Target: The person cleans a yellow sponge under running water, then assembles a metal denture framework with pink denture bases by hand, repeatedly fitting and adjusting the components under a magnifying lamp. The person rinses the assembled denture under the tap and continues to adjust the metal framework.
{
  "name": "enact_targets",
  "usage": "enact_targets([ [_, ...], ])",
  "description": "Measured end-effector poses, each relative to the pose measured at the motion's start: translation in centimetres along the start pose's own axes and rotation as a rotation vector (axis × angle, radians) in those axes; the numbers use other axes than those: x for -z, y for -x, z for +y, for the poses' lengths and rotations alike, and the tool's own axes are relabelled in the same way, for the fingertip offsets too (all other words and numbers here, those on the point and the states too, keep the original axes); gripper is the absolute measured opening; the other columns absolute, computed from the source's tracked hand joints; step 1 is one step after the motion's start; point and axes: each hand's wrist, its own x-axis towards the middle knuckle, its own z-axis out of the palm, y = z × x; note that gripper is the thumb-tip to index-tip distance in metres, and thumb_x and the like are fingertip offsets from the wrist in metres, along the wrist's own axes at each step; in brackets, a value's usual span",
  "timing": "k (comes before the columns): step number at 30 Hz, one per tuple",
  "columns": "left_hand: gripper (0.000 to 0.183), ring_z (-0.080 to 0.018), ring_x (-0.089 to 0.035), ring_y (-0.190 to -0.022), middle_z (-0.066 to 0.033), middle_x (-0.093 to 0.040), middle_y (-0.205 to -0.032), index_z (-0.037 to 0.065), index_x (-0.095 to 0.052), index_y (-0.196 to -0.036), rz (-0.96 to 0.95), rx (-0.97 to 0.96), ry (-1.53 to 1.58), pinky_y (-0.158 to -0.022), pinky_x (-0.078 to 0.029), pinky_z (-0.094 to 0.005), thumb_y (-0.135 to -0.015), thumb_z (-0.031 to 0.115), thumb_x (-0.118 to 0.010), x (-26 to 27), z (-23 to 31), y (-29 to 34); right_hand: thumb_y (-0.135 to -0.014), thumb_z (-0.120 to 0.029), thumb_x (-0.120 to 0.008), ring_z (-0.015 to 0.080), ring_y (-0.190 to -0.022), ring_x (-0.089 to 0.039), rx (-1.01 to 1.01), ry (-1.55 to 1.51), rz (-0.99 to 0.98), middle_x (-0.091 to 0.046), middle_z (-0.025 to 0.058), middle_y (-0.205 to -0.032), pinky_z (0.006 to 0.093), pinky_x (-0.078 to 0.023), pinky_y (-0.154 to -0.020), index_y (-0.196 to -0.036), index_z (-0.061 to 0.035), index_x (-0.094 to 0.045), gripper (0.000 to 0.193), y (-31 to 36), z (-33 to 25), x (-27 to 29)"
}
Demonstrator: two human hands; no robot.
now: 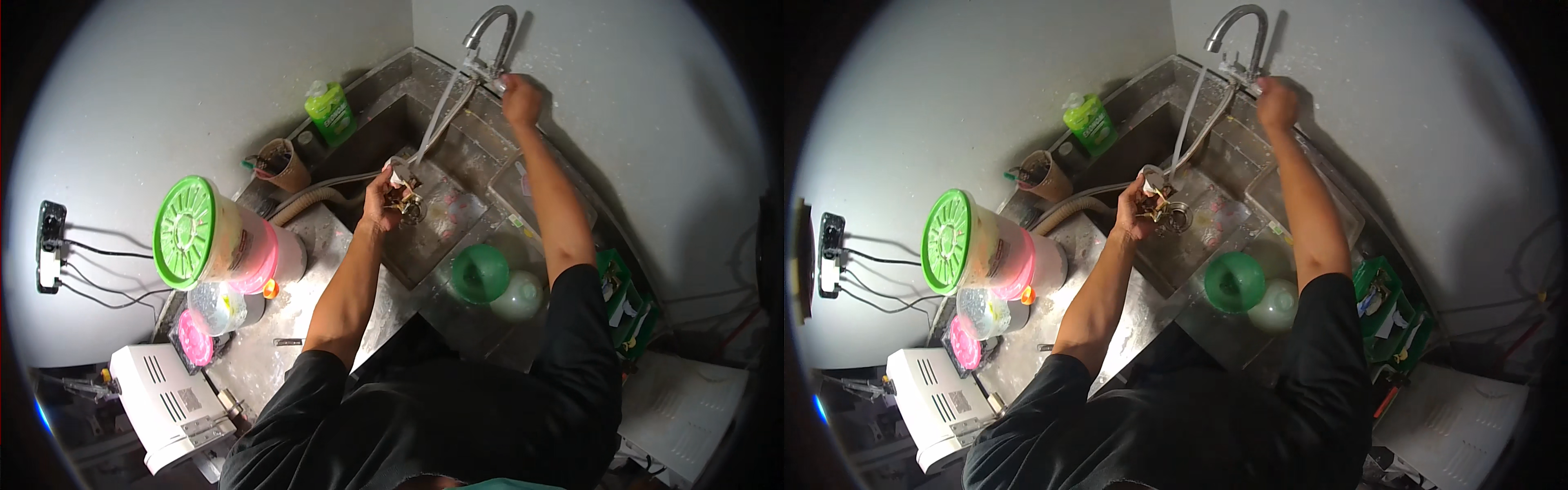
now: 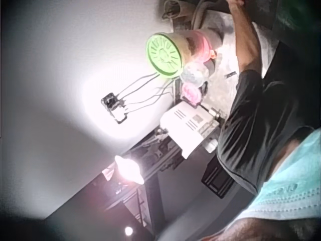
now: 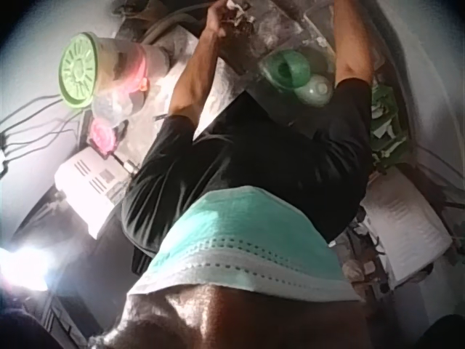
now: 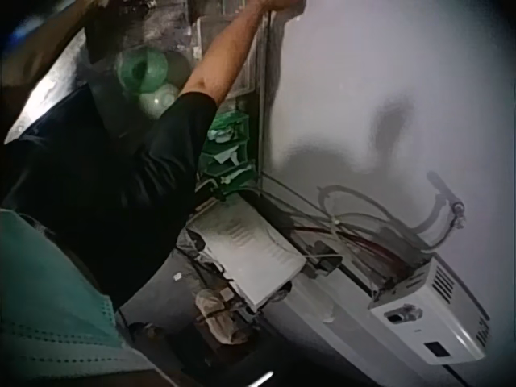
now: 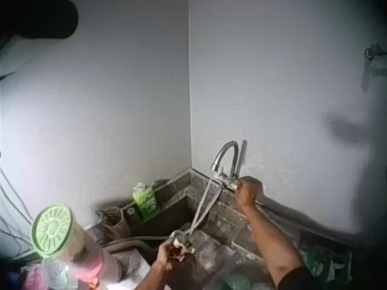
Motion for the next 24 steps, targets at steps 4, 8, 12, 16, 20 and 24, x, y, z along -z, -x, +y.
enact_targets([
  [4,0.043,-0.0251,-0.07,-0.092,-0.0106,-0.074,-0.101,0.008,-0.072,-0.111,-0.076,-0.03,-0.047,-0.084,-0.054,-0.0413,-0.099,0.048,-0.062,-0.3,1.9,1.9,-0.094,-0.035,-0.068,0.0433,-0.099,-0.071,-0.231,-0.095,0.088,-0.075,0.0216,-0.101,0.0498,-0.056,-0.086,-0.108,-0.004,-0.074,0.034,-0.5,-1.7,0.4],
  [8,0.047,-0.0284,-0.069,-0.094,-0.0101,-0.072,-0.103,0.008,-0.072,-0.111,0.053,-0.054,0.089,-0.09,-0.055,-0.042,-0.099,0.052,-0.06,-2.7,2.7,4.6,-0.092,-0.036,-0.068,0.0462,-0.107,-0.068,-0.288,-0.269,-0.07,-0.071,0.0287,-0.11,0.0498,-0.053,-0.093,-0.118,0.0011,-0.067,0.045,5.5,-6.1,-0.9],
  [12,0.053,-0.0312,-0.068,-0.101,-0.0129,-0.072,-0.11,0.008,-0.069,-0.118,-0.036,-0.008,0.145,-0.096,-0.052,-0.0465,-0.101,0.055,-0.053,-1.5,2.9,5.2,-0.094,-0.06,-0.067,0.0323,-0.122,-0.064,-0.277,-0.732,-1.063,-0.066,0.0224,-0.131,0.0416,-0.049,-0.104,-0.144,-0.0022,-0.052,0.078,15.1,-15.1,3.9],
  [16,0.048,-0.0328,-0.067,-0.107,-0.0141,-0.071,-0.113,0.009,-0.067,-0.12,-0.035,-0.017,0.115,-0.099,-0.05,-0.0497,-0.104,0.05,-0.048,-1.5,2.2,4.3,-0.097,-0.051,-0.069,0.0291,-0.133,-0.057,0.171,-0.491,-1.019,-0.059,0.0178,-0.142,0.0409,-0.049,-0.104,-0.158,-0.0092,-0.04,0.079,18.4,-15.9,2.2],
  [20,0.038,-0.032,-0.067,-0.11,-0.0114,-0.071,-0.111,0.013,-0.065,-0.115,0.015,-0.044,-0.145,-0.098,-0.051,-0.0481,-0.107,0.043,-0.043,-0.8,2.9,4.7,-0.098,-0.042,-0.068,0.0285,-0.124,-0.063,-0.041,-0.688,-1.154,-0.062,0.0201,-0.137,0.0387,-0.051,-0.101,-0.155,-0.0074,-0.043,0.071,18.4,-17.2,3.1],
  [24,0.032,-0.0324,-0.065,-0.099,-0.0093,-0.07,-0.102,0.021,-0.059,-0.092,0.281,-0.073,-0.577,-0.082,-0.052,-0.0555,-0.107,0.043,-0.041,-2.6,3.2,5.0,-0.099,-0.039,-0.066,0.0286,-0.107,-0.069,-0.1,-0.599,-1.045,-0.069,0.0186,-0.116,0.0414,-0.054,-0.091,-0.129,-0.0038,-0.055,0.048,19.2,-15.1,0.3],
])
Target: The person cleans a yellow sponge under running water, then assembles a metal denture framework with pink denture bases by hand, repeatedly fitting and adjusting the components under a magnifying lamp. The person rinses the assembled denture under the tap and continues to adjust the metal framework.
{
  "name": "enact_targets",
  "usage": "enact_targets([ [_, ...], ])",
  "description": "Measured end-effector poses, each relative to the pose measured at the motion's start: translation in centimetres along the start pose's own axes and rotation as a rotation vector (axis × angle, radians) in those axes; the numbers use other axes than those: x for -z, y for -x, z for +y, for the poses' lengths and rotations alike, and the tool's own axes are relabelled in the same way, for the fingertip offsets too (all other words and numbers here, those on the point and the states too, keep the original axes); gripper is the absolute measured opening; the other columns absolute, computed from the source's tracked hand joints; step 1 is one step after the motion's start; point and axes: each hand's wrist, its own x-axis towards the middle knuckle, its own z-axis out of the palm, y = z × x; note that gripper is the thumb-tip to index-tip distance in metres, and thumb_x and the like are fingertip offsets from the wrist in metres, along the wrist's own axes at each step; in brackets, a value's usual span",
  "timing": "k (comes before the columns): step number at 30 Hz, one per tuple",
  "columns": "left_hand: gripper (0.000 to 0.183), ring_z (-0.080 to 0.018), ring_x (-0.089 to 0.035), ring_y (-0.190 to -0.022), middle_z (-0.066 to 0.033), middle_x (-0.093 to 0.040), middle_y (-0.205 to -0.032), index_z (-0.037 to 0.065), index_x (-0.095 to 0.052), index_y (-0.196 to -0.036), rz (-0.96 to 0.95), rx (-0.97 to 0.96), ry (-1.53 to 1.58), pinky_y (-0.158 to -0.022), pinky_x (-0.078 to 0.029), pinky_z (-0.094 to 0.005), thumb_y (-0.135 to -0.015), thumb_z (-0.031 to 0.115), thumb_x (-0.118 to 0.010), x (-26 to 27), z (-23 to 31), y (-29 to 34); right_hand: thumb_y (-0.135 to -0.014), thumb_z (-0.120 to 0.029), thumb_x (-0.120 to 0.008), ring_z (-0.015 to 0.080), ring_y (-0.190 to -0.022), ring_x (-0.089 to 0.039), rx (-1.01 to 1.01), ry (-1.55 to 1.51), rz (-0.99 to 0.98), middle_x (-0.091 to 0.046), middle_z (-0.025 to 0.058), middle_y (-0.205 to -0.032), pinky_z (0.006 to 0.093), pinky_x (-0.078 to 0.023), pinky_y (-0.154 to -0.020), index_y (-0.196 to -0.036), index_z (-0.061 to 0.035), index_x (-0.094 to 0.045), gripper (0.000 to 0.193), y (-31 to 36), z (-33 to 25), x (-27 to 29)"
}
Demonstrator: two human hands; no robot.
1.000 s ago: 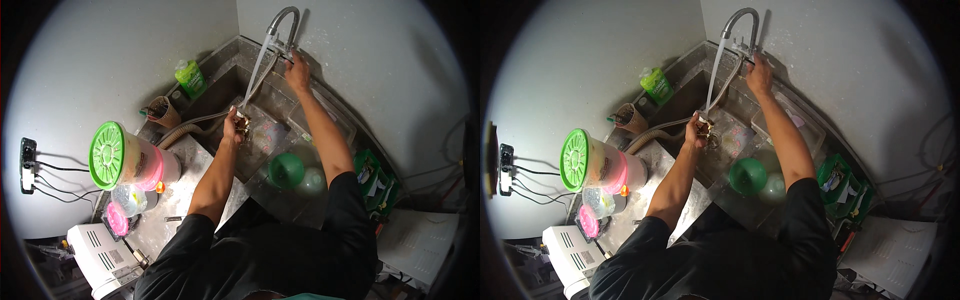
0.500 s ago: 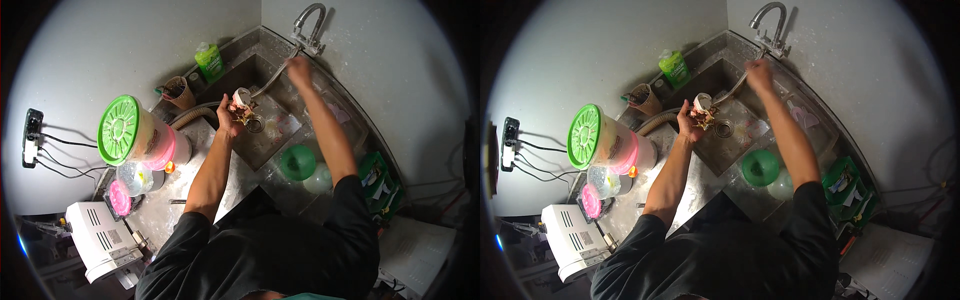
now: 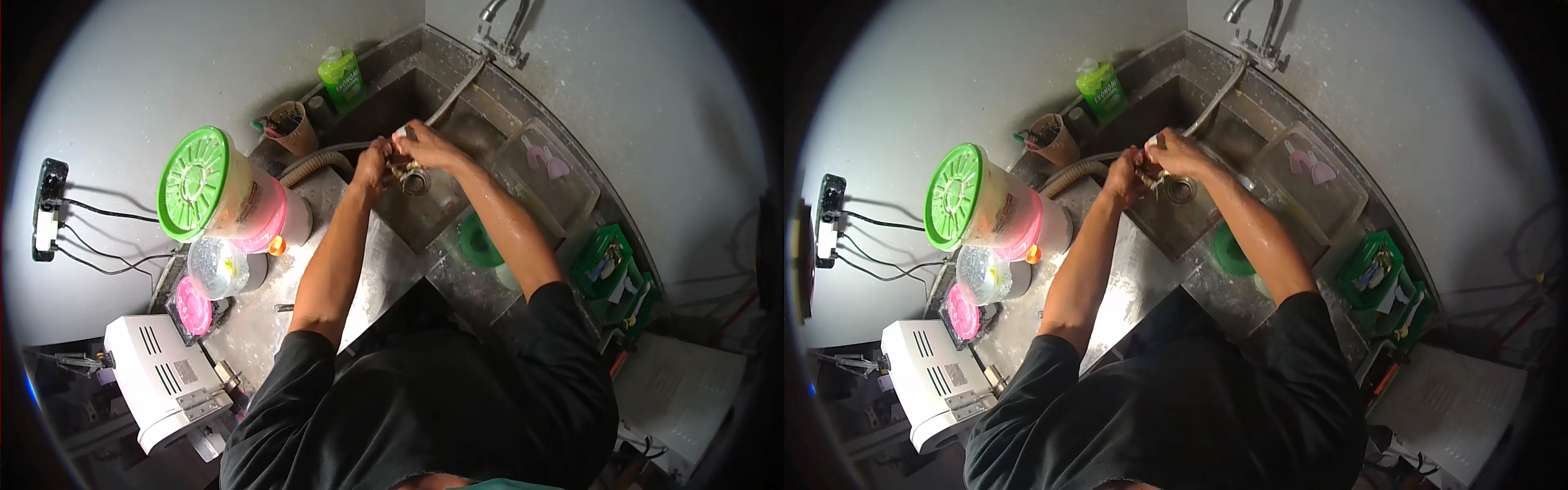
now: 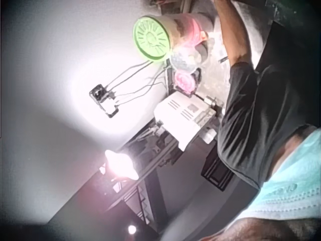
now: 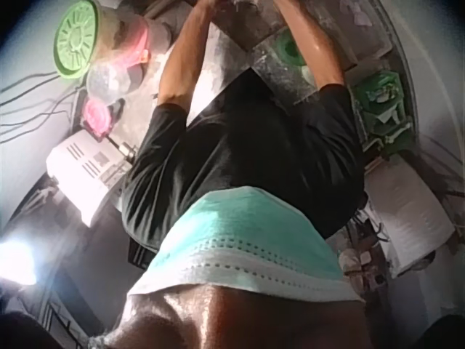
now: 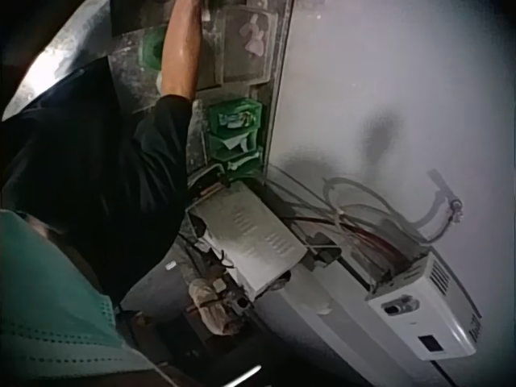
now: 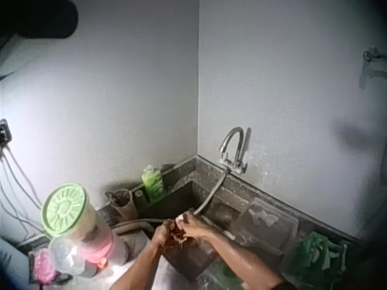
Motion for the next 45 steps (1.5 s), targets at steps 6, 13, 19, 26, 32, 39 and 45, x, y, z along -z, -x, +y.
enact_targets([
  [6,0.026,-0.0305,-0.066,-0.073,-0.0107,-0.066,-0.078,-0.006,-0.063,-0.104,-0.05,-0.151,0.312,-0.074,-0.058,-0.0457,-0.097,0.015,-0.049,-0.6,5.4,3.8,-0.098,-0.053,-0.059,0.0137,-0.069,-0.057,-0.069,-0.534,-0.005,-0.06,-0.0031,-0.076,0.0317,-0.045,-0.063,-0.083,-0.0206,-0.062,0.036,1.2,-1.1,3.9],
  [13,0.011,-0.0094,-0.039,-0.057,0.0013,-0.049,-0.07,0.012,-0.063,-0.094,-0.257,-0.185,0.087,-0.053,-0.032,-0.0264,-0.098,0.022,-0.064,5.8,6.5,0.9,-0.09,-0.055,-0.072,0.0201,-0.065,-0.05,-0.036,-1.132,-0.204,-0.06,0.0053,-0.077,0.0388,-0.04,-0.061,-0.088,-0.0142,-0.064,0.042,0.9,-1.4,2.6],
  [19,0.035,-0.0144,-0.066,-0.092,-0.0121,-0.07,-0.111,0.005,-0.067,-0.118,-0.456,-0.225,-0.189,-0.065,-0.048,-0.0227,-0.084,0.005,-0.06,4.7,10.1,3.3,-0.065,-0.018,-0.089,0.0192,-0.084,-0.068,0.072,-0.231,-0.068,-0.07,0.0116,-0.109,0.0361,-0.058,-0.065,-0.129,-0.0054,-0.06,0.071,5.1,-6.0,5.3],
  [26,0.032,-0.0167,-0.067,-0.095,-0.0251,-0.068,-0.123,-0.004,-0.064,-0.12,-0.597,-0.255,-0.108,-0.065,-0.05,-0.0214,-0.092,0.012,-0.064,5.0,11.1,1.5,-0.078,-0.019,-0.082,0.0171,-0.075,-0.065,0.219,-0.841,-0.264,-0.072,0.0136,-0.099,0.0367,-0.055,-0.063,-0.111,-0.0063,-0.065,0.039,2.4,-1.4,7.2],
  [32,0.033,-0.0138,-0.065,-0.08,-0.0096,-0.071,-0.113,0.001,-0.067,-0.118,-0.323,-0.185,-0.346,-0.06,-0.048,-0.0233,-0.089,0.011,-0.056,9.7,8.2,-1.7,-0.079,-0.02,-0.072,0.0156,-0.065,-0.063,-0.053,-0.562,-0.082,-0.07,0.007,-0.082,0.0347,-0.048,-0.049,-0.081,-0.0126,-0.069,0.008,2.0,-3.5,5.7],
  [39,0.027,-0.0149,-0.064,-0.073,-0.0063,-0.07,-0.091,-0.001,-0.066,-0.113,-0.069,-0.601,-0.741,-0.063,-0.052,-0.0275,-0.089,0.011,-0.065,14.6,10.4,-2.3,-0.068,-0.022,-0.074,0.0163,-0.065,-0.065,-0.155,-0.117,0.074,-0.068,0.0047,-0.078,0.0313,-0.048,-0.05,-0.091,-0.0088,-0.07,0.027,-2.7,-5.5,2.1],
  [45,0.049,-0.0186,-0.064,-0.093,-0.0042,-0.065,-0.108,0.004,-0.06,-0.134,-0.25,-0.203,-0.032,-0.071,-0.05,-0.0288,-0.087,0.013,-0.068,7.0,6.5,1.9,-0.079,-0.027,-0.075,0.0143,-0.073,-0.07,0.079,-0.966,-0.248,-0.07,-0.001,-0.08,0.036,-0.047,-0.049,-0.086,-0.0185,-0.068,0.013,-0.2,2.2,2.8],
])
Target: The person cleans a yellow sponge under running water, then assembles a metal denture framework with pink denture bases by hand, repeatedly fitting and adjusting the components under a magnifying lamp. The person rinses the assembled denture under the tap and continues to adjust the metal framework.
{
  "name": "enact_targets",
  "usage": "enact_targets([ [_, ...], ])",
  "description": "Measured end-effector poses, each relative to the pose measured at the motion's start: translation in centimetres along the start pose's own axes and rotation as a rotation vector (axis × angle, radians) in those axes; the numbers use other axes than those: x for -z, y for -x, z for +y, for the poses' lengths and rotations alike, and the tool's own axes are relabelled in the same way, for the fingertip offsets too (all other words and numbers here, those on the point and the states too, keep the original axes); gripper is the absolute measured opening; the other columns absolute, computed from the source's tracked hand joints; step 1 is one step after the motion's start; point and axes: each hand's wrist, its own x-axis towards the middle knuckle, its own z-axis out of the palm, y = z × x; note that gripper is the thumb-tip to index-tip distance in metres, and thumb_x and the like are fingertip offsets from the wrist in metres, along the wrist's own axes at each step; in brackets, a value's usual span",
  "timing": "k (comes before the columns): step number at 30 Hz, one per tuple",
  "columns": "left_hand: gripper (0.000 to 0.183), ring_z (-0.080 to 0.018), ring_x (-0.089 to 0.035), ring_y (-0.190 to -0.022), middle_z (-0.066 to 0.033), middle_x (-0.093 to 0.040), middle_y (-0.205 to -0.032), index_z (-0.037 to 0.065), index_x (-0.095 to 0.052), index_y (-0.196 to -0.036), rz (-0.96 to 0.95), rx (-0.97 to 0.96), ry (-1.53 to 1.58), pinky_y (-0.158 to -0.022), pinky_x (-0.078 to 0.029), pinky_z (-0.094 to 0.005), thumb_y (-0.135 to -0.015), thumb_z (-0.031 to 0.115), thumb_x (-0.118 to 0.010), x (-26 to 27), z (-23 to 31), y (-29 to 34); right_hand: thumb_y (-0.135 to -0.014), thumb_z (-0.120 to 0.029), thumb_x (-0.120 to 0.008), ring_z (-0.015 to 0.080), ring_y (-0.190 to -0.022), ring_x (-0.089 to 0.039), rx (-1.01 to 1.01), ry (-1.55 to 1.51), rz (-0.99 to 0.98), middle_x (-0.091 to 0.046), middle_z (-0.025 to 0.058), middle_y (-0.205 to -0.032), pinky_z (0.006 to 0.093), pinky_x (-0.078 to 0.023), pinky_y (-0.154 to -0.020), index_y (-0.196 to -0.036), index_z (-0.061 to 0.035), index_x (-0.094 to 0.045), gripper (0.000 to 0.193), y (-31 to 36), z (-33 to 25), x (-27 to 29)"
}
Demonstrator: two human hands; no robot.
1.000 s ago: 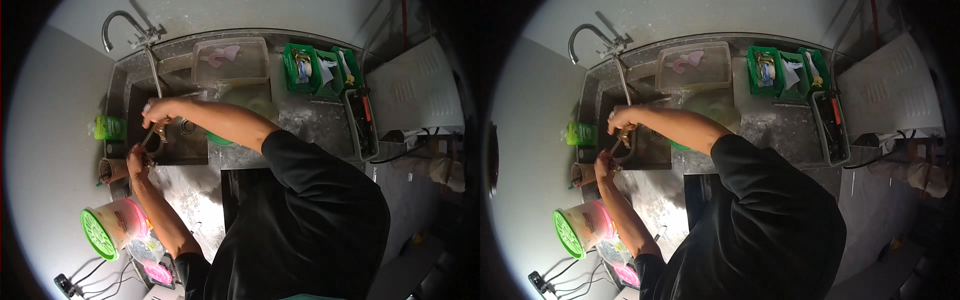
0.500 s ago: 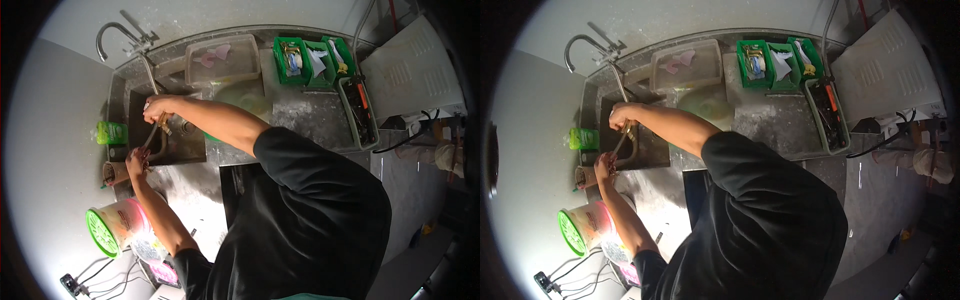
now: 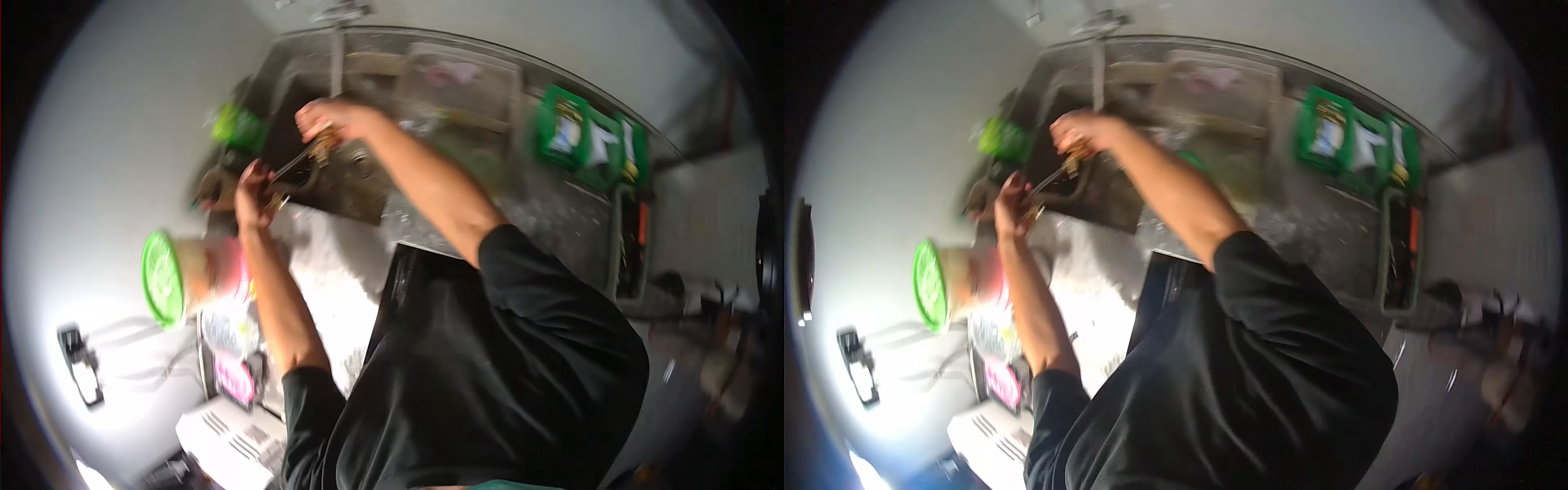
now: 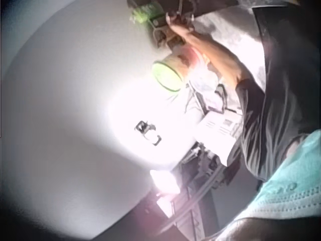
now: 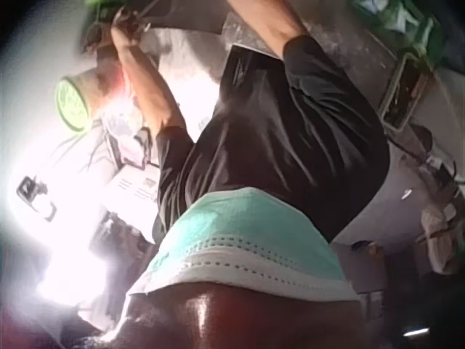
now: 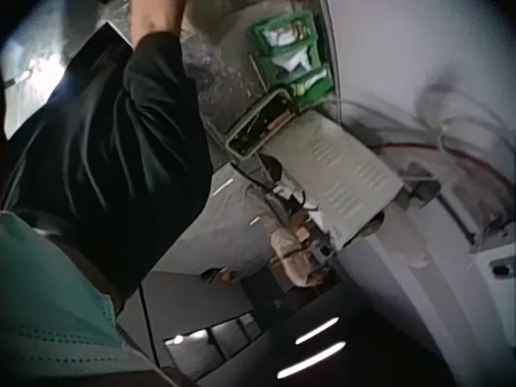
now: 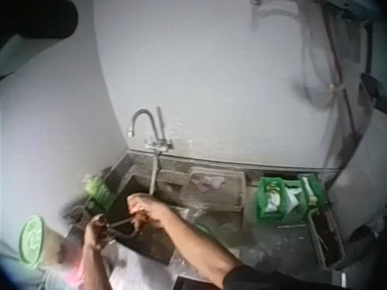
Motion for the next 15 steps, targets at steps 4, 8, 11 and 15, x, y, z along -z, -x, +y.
enact_targets([
  [4,0.04,-0.0121,-0.036,-0.063,0.0002,-0.044,-0.075,0.0,-0.07,-0.105,-0.379,-0.058,0.546,-0.047,-0.029,-0.0243,-0.104,0.038,-0.057,-0.7,2.8,3.1,-0.083,-0.022,-0.071,0.0118,-0.074,-0.066,0.066,-0.021,0.028,-0.062,-0.0048,-0.081,0.0345,-0.049,-0.057,-0.09,-0.0184,-0.062,0.011,2.0,-3.7,-4.5],
  [8,0.043,-0.012,-0.033,-0.059,-0.0008,-0.043,-0.072,0.001,-0.067,-0.103,-0.217,-0.045,0.582,-0.047,-0.028,-0.0251,-0.106,0.042,-0.052,-1.2,2.1,4.3,-0.081,-0.014,-0.069,0.0094,-0.059,-0.049,-0.012,0.181,0.124,-0.064,0.004,-0.091,0.0261,-0.041,-0.054,-0.095,-0.0111,-0.064,0.015,4.4,-4.8,-8.1],
  [11,0.039,-0.0113,-0.039,-0.06,0.0014,-0.048,-0.072,0.005,-0.067,-0.102,-0.108,-0.114,0.085,-0.05,-0.032,-0.0261,-0.106,0.041,-0.053,-1.7,1.4,3.6,-0.08,-0.017,-0.071,0.0085,-0.055,-0.045,0.111,0.08,-0.105,-0.065,0.006,-0.092,0.0286,-0.043,-0.053,-0.097,-0.0093,-0.064,0.02,2.6,-3.2,-5.9],
  [15,0.049,-0.0122,-0.05,-0.064,0.0018,-0.057,-0.074,0.009,-0.065,-0.097,0.122,-0.112,-0.287,-0.054,-0.038,-0.0271,-0.106,0.055,-0.05,-0.5,-1.7,4.0,-0.079,-0.014,-0.071,0.008,-0.063,-0.056,0.01,0.537,0.397,-0.065,0.003,-0.081,0.0312,-0.045,-0.05,-0.107,-0.0121,-0.058,0.031,3.1,0.8,-7.6],
])
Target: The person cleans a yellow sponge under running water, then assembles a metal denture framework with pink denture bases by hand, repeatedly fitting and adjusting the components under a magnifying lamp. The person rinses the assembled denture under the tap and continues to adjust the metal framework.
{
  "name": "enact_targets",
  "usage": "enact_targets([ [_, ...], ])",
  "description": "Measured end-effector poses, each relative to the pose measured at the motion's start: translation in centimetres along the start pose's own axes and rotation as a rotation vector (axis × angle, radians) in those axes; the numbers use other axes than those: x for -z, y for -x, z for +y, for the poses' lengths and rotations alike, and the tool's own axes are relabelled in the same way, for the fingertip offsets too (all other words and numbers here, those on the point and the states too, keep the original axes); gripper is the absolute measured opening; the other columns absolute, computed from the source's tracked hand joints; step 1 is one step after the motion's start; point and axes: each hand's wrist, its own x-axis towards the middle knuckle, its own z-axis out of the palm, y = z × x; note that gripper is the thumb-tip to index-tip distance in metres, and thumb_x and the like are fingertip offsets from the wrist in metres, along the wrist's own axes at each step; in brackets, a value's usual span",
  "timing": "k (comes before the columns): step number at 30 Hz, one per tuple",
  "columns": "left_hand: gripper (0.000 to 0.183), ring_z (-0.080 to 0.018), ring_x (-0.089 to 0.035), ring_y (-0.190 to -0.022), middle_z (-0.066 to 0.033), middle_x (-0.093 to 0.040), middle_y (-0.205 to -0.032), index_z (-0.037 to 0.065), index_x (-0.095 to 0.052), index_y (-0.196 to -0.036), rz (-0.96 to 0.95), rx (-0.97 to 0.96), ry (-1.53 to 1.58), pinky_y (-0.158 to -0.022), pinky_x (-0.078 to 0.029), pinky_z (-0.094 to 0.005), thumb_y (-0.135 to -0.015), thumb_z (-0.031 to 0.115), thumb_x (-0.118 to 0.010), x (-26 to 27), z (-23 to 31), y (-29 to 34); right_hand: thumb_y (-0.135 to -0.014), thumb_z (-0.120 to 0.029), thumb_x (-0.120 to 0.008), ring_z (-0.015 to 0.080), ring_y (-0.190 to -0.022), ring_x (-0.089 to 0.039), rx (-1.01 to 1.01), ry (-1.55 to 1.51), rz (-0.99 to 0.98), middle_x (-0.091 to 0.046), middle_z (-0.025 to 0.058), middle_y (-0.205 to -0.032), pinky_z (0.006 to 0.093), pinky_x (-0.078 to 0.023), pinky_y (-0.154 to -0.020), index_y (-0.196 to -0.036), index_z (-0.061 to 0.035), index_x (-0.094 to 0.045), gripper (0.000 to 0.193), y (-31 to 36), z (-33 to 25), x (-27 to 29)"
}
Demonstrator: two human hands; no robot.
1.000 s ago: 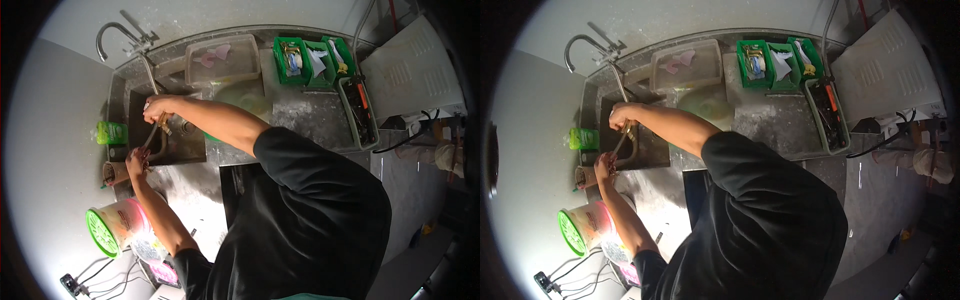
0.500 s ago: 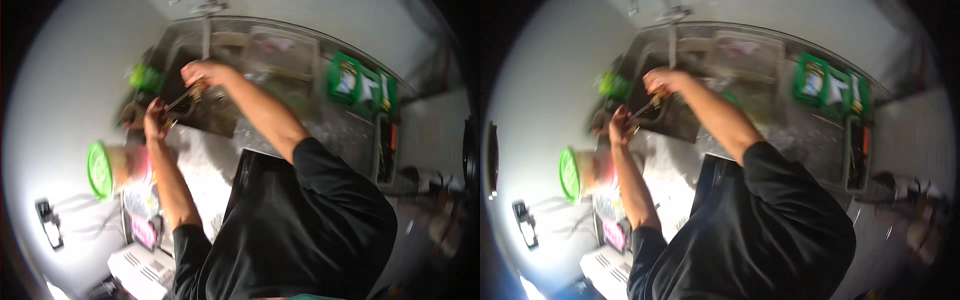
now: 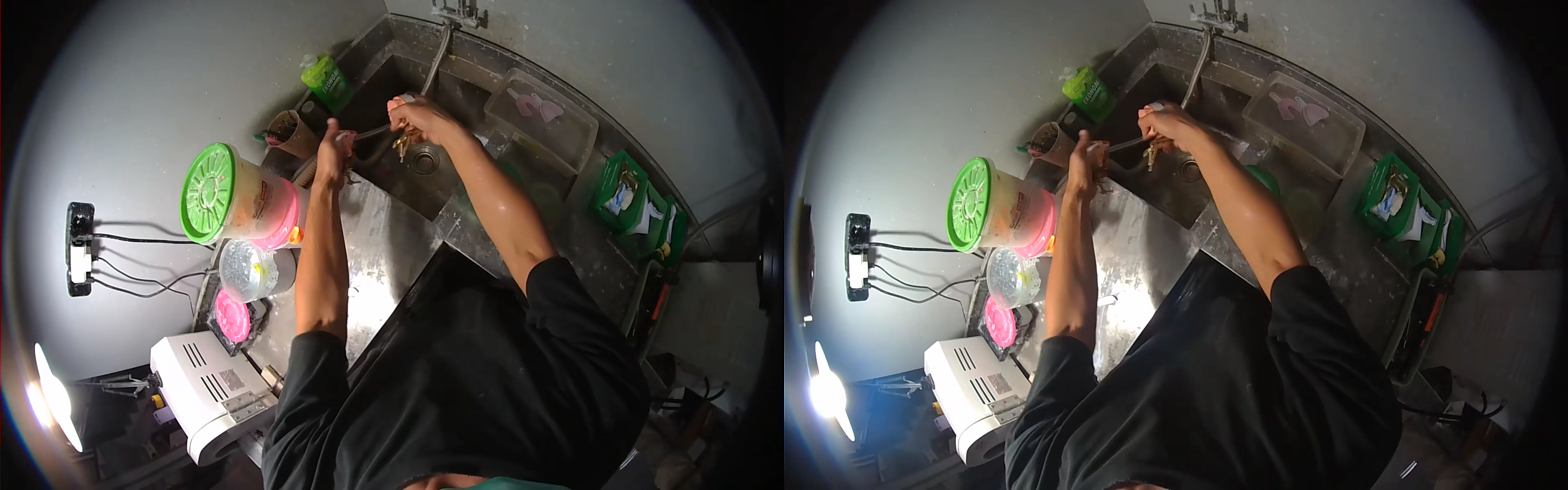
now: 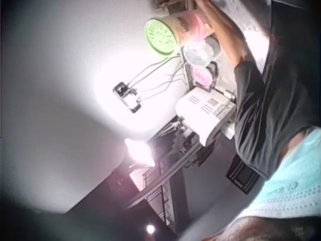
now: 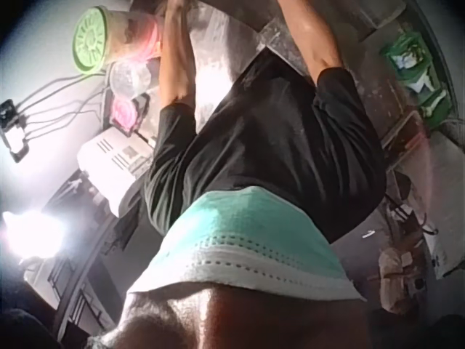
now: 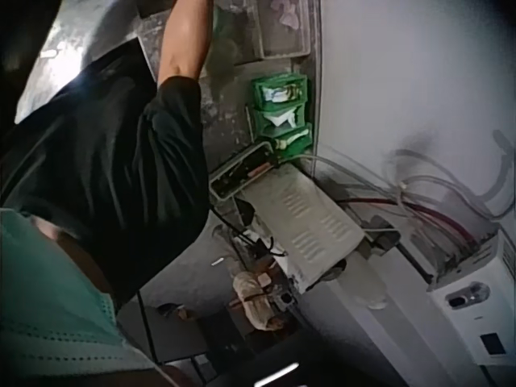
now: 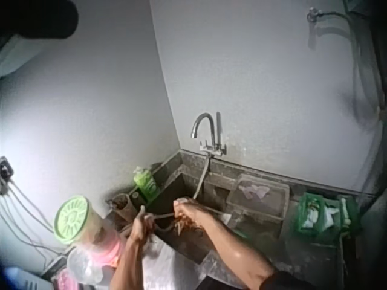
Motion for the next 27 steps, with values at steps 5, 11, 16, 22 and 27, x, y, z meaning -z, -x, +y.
enact_targets([
  [5,0.06,-0.0115,-0.041,-0.064,-0.0009,-0.052,-0.076,0.006,-0.066,-0.103,-0.312,0.001,0.743,-0.049,-0.031,-0.0249,-0.106,0.06,-0.042,-1.9,4.0,3.1,-0.079,-0.019,-0.066,0.0082,-0.064,-0.054,-0.091,-0.473,-0.289,-0.065,0.0064,-0.095,0.0239,-0.046,-0.057,-0.1,-0.0101,-0.058,0.024,3.4,-2.5,0.5],
  [11,0.045,-0.011,-0.04,-0.063,0.0006,-0.049,-0.076,0.005,-0.066,-0.103,-0.21,0.026,0.641,-0.049,-0.029,-0.0246,-0.108,0.046,-0.049,-0.7,2.1,2.0,-0.076,-0.01,-0.067,0.0054,-0.062,-0.045,-0.006,-0.329,-0.222,-0.061,0.0044,-0.091,0.0219,-0.039,-0.054,-0.093,-0.0106,-0.058,0.019,4.4,-3.5,-0.1],
  [16,0.043,-0.0095,-0.043,-0.059,0.0035,-0.052,-0.071,0.006,-0.064,-0.099,0.046,0.15,0.507,-0.049,-0.029,-0.0257,-0.107,0.044,-0.045,-1.2,1.3,2.5,-0.077,-0.009,-0.067,0.0099,-0.068,-0.052,0.091,-0.291,-0.053,-0.062,0.0032,-0.092,0.0271,-0.046,-0.059,-0.105,-0.0101,-0.058,0.029,4.2,-1.6,-1.5],
  [22,0.042,-0.0095,-0.047,-0.06,0.0033,-0.059,-0.076,0.005,-0.065,-0.111,-0.075,0.2,0.657,-0.051,-0.032,-0.026,-0.105,0.039,-0.042,-0.7,2.0,3.0,-0.082,-0.016,-0.063,0.0119,-0.083,-0.055,0.071,-0.629,-0.279,-0.068,0.0088,-0.107,0.0284,-0.05,-0.062,-0.116,-0.0111,-0.057,0.035,6.0,-1.4,-1.4],
  [27,0.056,-0.0105,-0.057,-0.086,0.0002,-0.066,-0.109,0.012,-0.058,-0.138,-0.231,0.175,0.196,-0.073,-0.041,-0.0286,-0.104,0.056,-0.047,-3.2,2.2,6.2,-0.086,-0.018,-0.063,0.0162,-0.103,-0.062,0.131,-0.759,-0.203,-0.065,0.0065,-0.116,0.0353,-0.056,-0.089,-0.121,-0.0135,-0.057,0.035,7.3,-1.7,-1.7],
])
